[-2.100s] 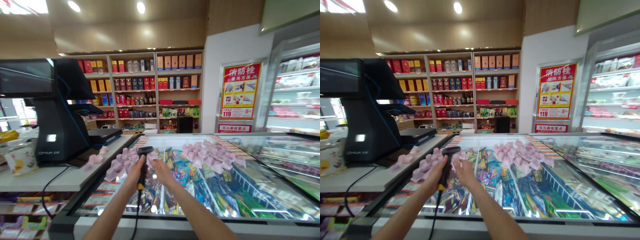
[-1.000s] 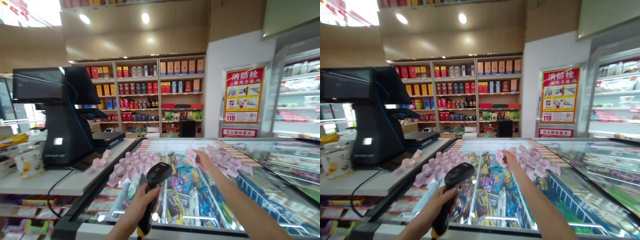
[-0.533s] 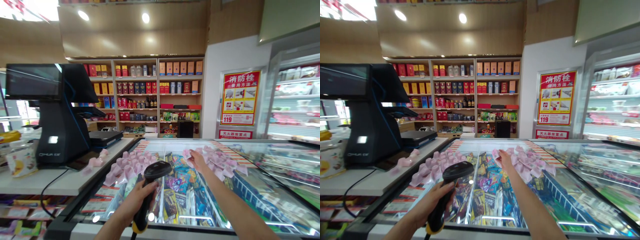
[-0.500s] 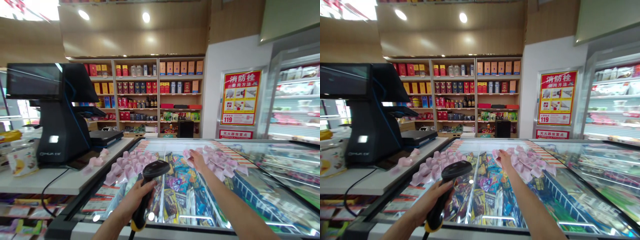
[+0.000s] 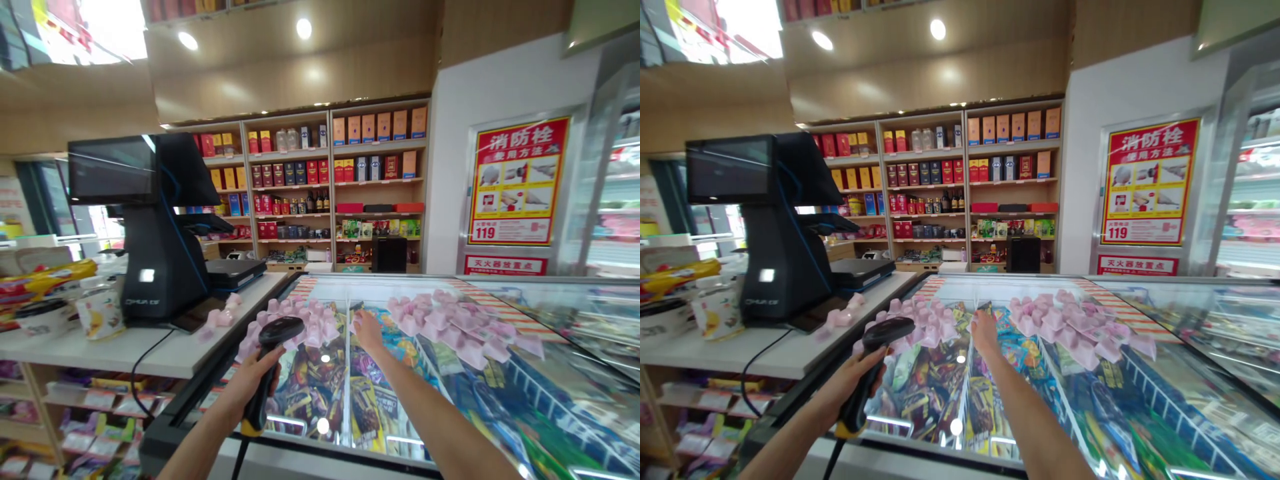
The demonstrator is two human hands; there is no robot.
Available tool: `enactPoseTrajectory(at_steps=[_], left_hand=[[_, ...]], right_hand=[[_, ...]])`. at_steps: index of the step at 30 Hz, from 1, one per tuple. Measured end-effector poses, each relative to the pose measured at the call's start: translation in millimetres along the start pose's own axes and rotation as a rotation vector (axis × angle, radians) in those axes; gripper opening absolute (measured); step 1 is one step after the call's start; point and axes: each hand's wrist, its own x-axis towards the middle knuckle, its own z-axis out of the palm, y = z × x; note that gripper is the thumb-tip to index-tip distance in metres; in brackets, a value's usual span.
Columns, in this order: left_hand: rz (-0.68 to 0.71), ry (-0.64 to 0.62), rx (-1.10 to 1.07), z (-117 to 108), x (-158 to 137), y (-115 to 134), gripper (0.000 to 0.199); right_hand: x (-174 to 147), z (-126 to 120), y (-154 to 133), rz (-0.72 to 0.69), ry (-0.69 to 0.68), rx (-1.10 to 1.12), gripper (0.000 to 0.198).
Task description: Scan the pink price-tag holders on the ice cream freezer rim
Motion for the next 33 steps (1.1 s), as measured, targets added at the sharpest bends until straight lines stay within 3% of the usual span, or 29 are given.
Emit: enactPoseTrajectory(at_steps=[4,7,10,14,17,20,22,28,33], left_hand=[[-0.005,0.012,-0.014,2,7,-2,0.033],[0.000,-0.008,-0.045,6,16,-5,0.032],[-0.006,-0.052,-0.064,11,24,-10,0.032],[-0.007,-0.073,-0.061,20,26,-11,0.033],[0.005,-0.117,-0.093,33,23,-7,0.034],[0.029,-0.141,-0.102,47,18,-3,0.033],[0.028,-0.163,-0.098,54,15,-3,0.034],[0.019,-0.258,-0.062,66,-9,-1,0.033],[-0.001,-0.327,-0.036,75,-26,12,0.029]], right_hand=[[4,19,-22,-0.021,-0.058,0.014,0.024],[8,17,-21,-0.059,-0.076,0.039,0.029],[11,-10,1,-0.060,0.008,-0.025,0.032],[8,-61,45,0.004,0.197,-0.284,0.031],[-1,-84,70,0.055,0.123,-0.458,0.026],[-8,-89,81,0.045,0.027,-0.458,0.022],[-8,-90,82,0.045,0.052,-0.300,0.020],[3,-100,76,0.305,0.158,0.750,0.023],[7,-104,73,0.372,0.093,1.205,0.019]])
